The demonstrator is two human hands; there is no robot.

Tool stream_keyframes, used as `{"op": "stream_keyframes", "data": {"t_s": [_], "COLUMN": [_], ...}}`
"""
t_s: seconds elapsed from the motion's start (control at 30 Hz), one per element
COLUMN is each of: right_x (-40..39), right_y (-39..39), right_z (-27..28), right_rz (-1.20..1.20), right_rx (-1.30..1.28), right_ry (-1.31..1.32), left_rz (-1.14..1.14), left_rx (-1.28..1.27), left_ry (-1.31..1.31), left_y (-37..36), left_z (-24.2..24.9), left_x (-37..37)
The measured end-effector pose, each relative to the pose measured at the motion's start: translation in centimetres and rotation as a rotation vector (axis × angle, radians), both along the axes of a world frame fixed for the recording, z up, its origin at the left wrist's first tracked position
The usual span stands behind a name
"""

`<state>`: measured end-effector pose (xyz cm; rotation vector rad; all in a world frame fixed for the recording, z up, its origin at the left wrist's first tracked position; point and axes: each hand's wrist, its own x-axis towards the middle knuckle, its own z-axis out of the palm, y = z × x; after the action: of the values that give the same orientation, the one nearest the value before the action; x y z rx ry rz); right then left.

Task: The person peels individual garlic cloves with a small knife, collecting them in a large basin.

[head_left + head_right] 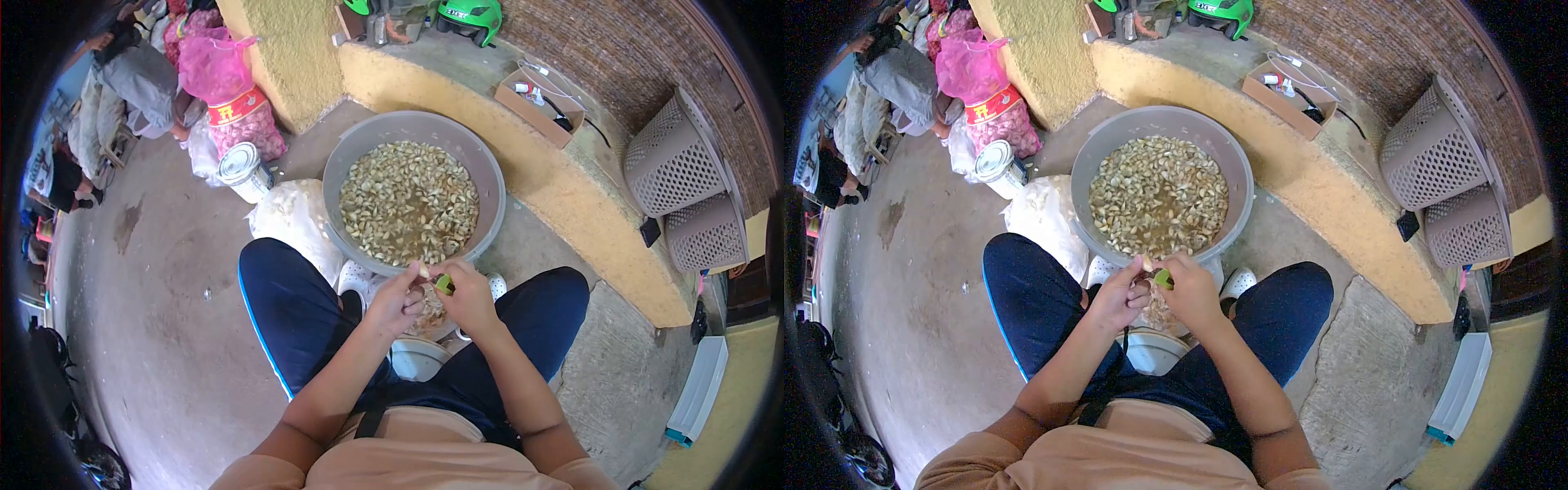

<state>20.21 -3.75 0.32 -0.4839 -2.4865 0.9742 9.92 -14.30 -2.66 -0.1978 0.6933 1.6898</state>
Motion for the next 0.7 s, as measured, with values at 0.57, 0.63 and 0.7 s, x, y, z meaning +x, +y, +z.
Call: {"op": "stream_keyframes", "data": {"t_s": [0.57,0.63,0.7], "right_x": [-0.3,-0.4,-0.5], "right_y": [0.5,0.3,0.2], "right_z": [-1.8,-1.8,-1.3], "right_rz": [-0.037,-0.040,-0.034], "right_rx": [-0.130,-0.144,-0.188], "right_ry": [-0.086,-0.113,-0.178], "left_rz": [-0.202,-0.165,-0.075], "left_rx": [-0.207,-0.241,-0.225], "left_ry": [0.540,0.808,1.062], "left_y": [0.0,0.5,1.1], "left_z": [1.2,0.3,-1.8], "left_x": [-0.6,-0.2,0.3]}}
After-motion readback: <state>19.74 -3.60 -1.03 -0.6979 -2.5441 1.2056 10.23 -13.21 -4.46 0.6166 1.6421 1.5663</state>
